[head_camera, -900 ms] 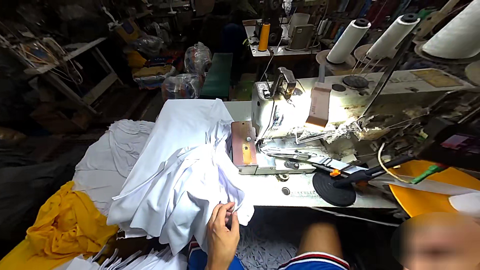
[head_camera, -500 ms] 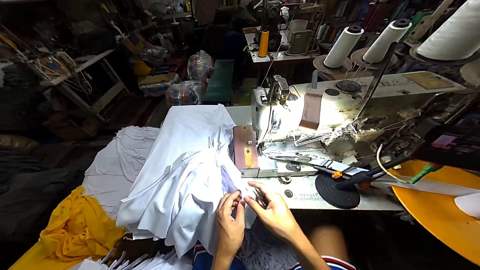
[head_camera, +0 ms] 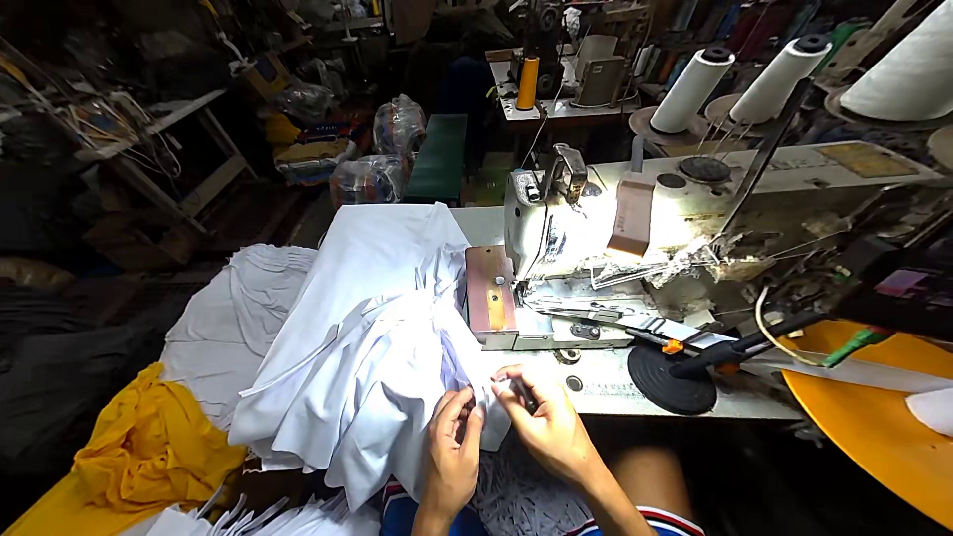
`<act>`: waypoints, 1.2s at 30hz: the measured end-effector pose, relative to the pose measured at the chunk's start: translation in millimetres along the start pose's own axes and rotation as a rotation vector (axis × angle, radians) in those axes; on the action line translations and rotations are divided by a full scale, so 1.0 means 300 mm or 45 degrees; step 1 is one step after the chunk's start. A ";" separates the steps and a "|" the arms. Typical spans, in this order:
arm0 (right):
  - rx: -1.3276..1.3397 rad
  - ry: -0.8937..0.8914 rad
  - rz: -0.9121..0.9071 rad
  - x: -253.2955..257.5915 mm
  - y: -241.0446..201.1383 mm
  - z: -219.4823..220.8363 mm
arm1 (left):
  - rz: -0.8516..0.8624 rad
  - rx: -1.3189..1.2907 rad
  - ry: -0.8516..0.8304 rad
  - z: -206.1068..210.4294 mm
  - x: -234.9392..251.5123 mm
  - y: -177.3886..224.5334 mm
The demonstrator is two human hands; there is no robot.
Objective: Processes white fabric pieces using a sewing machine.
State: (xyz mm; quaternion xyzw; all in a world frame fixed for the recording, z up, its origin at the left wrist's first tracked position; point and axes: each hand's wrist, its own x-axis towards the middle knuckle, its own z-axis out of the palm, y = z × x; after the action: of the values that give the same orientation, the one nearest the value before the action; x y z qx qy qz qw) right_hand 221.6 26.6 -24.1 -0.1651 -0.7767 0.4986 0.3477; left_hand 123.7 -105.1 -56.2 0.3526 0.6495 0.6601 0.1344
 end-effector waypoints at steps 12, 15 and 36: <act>0.188 0.131 -0.036 0.002 -0.007 -0.013 | 0.038 0.134 -0.032 -0.025 -0.014 -0.002; 0.521 0.380 0.007 0.021 -0.062 -0.093 | 0.046 0.173 -0.029 -0.038 -0.026 -0.040; 0.012 0.064 0.012 -0.028 -0.039 0.000 | -0.024 0.172 0.213 0.024 0.066 0.051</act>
State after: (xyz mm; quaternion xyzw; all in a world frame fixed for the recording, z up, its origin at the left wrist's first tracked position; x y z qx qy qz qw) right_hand 228.5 16.3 -16.7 -0.1796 -0.7647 0.4995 0.3653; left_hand 118.4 -88.7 -36.6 0.2983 0.7047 0.6407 0.0620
